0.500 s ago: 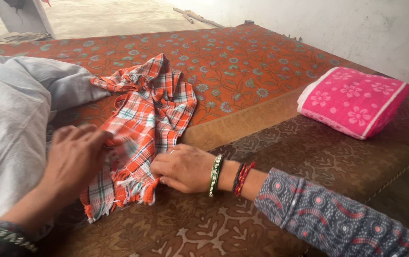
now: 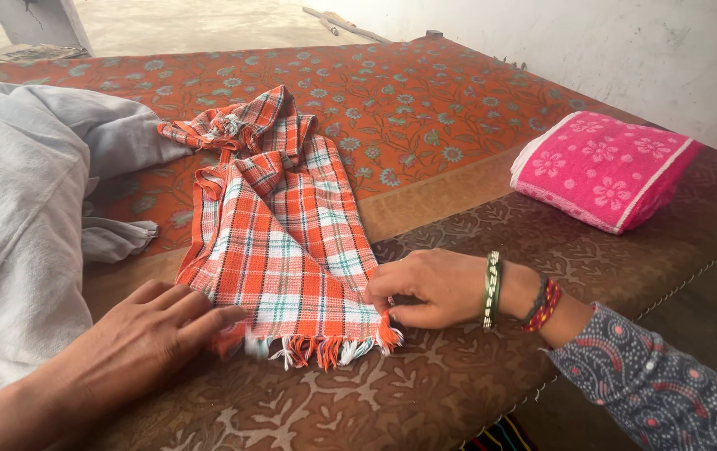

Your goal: The person folds a pink towel and places it on a patterned mattress. Then the person unfolds a plaid textile, smooths it, and begins folding it on the same surface.

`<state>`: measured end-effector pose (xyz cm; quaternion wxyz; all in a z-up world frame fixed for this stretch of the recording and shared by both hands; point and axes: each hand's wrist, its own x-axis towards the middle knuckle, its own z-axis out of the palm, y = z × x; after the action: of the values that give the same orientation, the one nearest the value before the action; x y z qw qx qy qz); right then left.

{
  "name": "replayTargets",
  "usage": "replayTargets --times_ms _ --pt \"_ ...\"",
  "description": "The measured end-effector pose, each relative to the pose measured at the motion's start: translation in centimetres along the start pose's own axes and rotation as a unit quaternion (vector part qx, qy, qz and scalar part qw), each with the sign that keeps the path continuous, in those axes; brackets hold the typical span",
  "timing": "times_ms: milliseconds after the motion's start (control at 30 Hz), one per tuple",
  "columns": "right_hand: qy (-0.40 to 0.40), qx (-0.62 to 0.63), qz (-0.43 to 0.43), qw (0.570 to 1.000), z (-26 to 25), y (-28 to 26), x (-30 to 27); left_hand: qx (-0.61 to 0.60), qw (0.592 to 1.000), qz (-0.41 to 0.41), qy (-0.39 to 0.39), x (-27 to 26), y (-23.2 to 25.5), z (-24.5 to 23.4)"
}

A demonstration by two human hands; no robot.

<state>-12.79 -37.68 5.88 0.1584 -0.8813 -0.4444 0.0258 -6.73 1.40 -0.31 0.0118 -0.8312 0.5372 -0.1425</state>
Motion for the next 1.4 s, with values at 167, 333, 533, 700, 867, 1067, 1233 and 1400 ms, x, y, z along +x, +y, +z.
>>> replayTargets --times_ms 167,333,533,700,867,1067,1233,1400 --pt "0.003 -0.062 -0.019 0.998 0.9 -1.4 -0.4 -0.055 0.994 -0.083 0.056 -0.8 -1.0 1.0" --pt "-0.012 -0.061 -0.008 0.998 1.7 -2.0 0.1 -0.020 0.983 -0.160 0.092 0.1 -0.2 0.5" --pt "-0.034 -0.135 0.044 0.989 0.9 -1.9 1.2 -0.139 0.928 -0.337 -0.080 2.0 1.7 -2.8" --pt "-0.112 -0.121 0.158 0.974 -1.3 -2.8 1.1 -0.261 0.922 -0.150 -0.245 1.8 3.6 -4.8" --pt "-0.184 0.024 0.148 0.971 -1.8 -4.3 2.2 -0.553 0.747 -0.170 -0.327 2.3 0.6 -4.2" --pt "-0.020 -0.030 -0.038 0.999 1.3 -4.6 8.2 -0.309 0.853 -0.398 -0.138 5.9 -7.6 -2.7" --pt "0.029 -0.128 -0.087 0.988 5.4 -4.9 13.0 -0.090 0.852 -0.493 -0.151 8.9 -11.5 -0.7" --pt "0.091 -0.140 -0.106 0.980 8.1 -4.5 13.8 -0.129 0.837 -0.521 -0.104 11.2 -13.5 3.1"
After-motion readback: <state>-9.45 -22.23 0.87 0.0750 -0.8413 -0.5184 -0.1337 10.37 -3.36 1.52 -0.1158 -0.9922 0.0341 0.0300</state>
